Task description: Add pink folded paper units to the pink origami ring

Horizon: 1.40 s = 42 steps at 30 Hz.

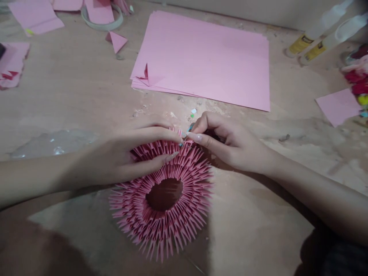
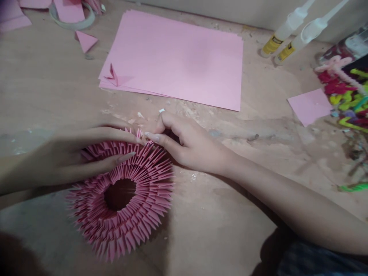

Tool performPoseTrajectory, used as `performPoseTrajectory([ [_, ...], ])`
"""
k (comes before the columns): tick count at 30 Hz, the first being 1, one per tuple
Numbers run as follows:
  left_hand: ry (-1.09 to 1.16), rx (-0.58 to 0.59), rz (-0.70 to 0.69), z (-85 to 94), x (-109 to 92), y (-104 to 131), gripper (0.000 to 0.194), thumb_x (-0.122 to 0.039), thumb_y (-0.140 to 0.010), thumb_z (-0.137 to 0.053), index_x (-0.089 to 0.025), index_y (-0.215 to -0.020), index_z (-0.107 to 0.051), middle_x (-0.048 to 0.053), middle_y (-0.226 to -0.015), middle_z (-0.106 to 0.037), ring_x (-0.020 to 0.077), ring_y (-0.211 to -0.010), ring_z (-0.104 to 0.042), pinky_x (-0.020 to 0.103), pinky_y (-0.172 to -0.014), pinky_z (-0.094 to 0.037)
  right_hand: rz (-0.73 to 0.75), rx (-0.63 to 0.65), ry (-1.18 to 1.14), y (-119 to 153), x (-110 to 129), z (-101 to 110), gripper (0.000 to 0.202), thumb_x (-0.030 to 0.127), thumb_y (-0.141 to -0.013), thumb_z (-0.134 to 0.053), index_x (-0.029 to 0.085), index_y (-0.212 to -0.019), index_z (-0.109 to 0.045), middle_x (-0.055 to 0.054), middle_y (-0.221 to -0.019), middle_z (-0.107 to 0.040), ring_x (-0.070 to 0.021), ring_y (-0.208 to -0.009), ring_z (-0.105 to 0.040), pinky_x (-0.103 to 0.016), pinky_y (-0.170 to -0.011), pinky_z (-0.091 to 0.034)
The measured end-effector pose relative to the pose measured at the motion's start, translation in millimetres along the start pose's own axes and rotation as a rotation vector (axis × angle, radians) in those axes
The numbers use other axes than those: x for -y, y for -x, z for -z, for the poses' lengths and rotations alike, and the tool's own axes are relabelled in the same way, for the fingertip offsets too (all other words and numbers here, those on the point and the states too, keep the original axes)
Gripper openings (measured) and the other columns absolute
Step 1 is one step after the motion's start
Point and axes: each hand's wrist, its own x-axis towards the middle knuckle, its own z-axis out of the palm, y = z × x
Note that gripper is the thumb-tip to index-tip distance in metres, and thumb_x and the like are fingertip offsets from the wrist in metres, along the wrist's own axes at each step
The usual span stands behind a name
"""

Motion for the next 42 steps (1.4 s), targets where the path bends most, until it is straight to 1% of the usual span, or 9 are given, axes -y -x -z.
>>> performPoseTrajectory([
  [5,-0.013,-0.011,-0.009,-0.2,1.3,1.2,0.025,-0.025,-0.129,-0.063,-0.019,-0.149,-0.076,0.005,-0.144,-0.083,0.0134,-0.137,-0.082,0.026,-0.125,-0.070,0.020,0.038,-0.016,-2.2,-1.0,1.0,0.034,0.052,-0.120,-0.079,0.025,-0.101,-0.068,-0.001,-0.087,-0.070,-0.0233,-0.096,-0.070,-0.035,-0.076,-0.052],
  [9,0.006,-0.011,-0.006,-1.5,-0.6,-0.1,0.025,-0.021,-0.127,-0.063,-0.019,-0.149,-0.076,0.006,-0.144,-0.083,0.0160,-0.137,-0.082,0.030,-0.124,-0.072,0.035,0.058,0.002,-3.8,1.4,3.3,0.035,0.055,-0.121,-0.077,0.025,-0.105,-0.071,-0.004,-0.098,-0.077,-0.0247,-0.098,-0.071,-0.038,-0.082,-0.055],
  [13,0.062,-0.022,0.070,-2.3,-4.5,-1.2,0.026,-0.021,-0.123,-0.067,-0.024,-0.145,-0.082,0.005,-0.144,-0.084,0.0211,-0.135,-0.084,0.034,-0.124,-0.073,0.039,0.074,0.027,-4.2,3.8,4.3,0.036,0.058,-0.121,-0.076,0.025,-0.106,-0.072,-0.006,-0.103,-0.078,-0.0261,-0.101,-0.072,-0.041,-0.088,-0.057],
  [21,0.059,-0.007,0.087,-1.0,1.0,0.5,0.030,-0.023,-0.122,-0.071,-0.032,-0.146,-0.086,0.002,-0.139,-0.083,0.0191,-0.132,-0.082,0.027,-0.120,-0.070,0.086,0.083,0.032,-5.2,2.0,1.6,0.030,0.051,-0.121,-0.079,0.024,-0.108,-0.073,-0.006,-0.108,-0.080,-0.0250,-0.100,-0.071,-0.042,-0.099,-0.057],
  [27,0.016,-0.008,0.036,-4.2,-1.0,2.3,0.027,-0.020,-0.126,-0.065,-0.017,-0.149,-0.078,0.008,-0.144,-0.083,0.0175,-0.131,-0.080,0.029,-0.119,-0.068,0.072,0.071,0.025,-4.7,1.5,0.5,0.025,0.046,-0.122,-0.076,0.023,-0.113,-0.075,-0.006,-0.110,-0.080,-0.0237,-0.102,-0.071,-0.039,-0.096,-0.057],
  [31,0.026,-0.030,0.061,-6.2,-3.8,2.5,0.025,-0.021,-0.125,-0.069,-0.021,-0.148,-0.078,0.005,-0.152,-0.085,0.0179,-0.139,-0.081,0.033,-0.131,-0.064,0.071,0.075,0.001,-4.1,-1.2,-0.3,0.025,0.049,-0.124,-0.072,0.024,-0.125,-0.075,-0.005,-0.110,-0.080,-0.0233,-0.104,-0.073,-0.036,-0.089,-0.058],
  [33,0.033,-0.020,0.051,-4.8,-3.8,2.2,0.024,-0.021,-0.125,-0.069,-0.023,-0.146,-0.079,0.004,-0.148,-0.086,0.0176,-0.137,-0.081,0.031,-0.128,-0.066,0.068,0.080,-0.022,-4.0,-2.2,0.2,0.028,0.051,-0.124,-0.072,0.024,-0.129,-0.075,-0.005,-0.110,-0.081,-0.0232,-0.103,-0.074,-0.036,-0.084,-0.059],
  [36,0.004,-0.002,0.024,-1.5,-3.2,1.0,0.023,-0.019,-0.125,-0.065,-0.019,-0.144,-0.078,0.007,-0.140,-0.085,0.0176,-0.130,-0.082,0.029,-0.118,-0.069,0.052,0.085,-0.043,-4.7,-2.0,2.2,0.031,0.052,-0.123,-0.075,0.023,-0.134,-0.074,-0.006,-0.110,-0.082,-0.0231,-0.101,-0.075,-0.035,-0.080,-0.059],
  [42,-0.006,0.000,-0.023,-0.2,0.3,0.2,0.023,-0.020,-0.126,-0.063,-0.018,-0.146,-0.076,0.007,-0.141,-0.082,0.0137,-0.131,-0.080,0.021,-0.119,-0.066,0.049,0.113,-0.082,-6.8,-0.1,7.0,0.023,0.047,-0.119,-0.078,0.026,-0.129,-0.075,-0.002,-0.107,-0.085,-0.0214,-0.094,-0.075,-0.036,-0.084,-0.063],
])
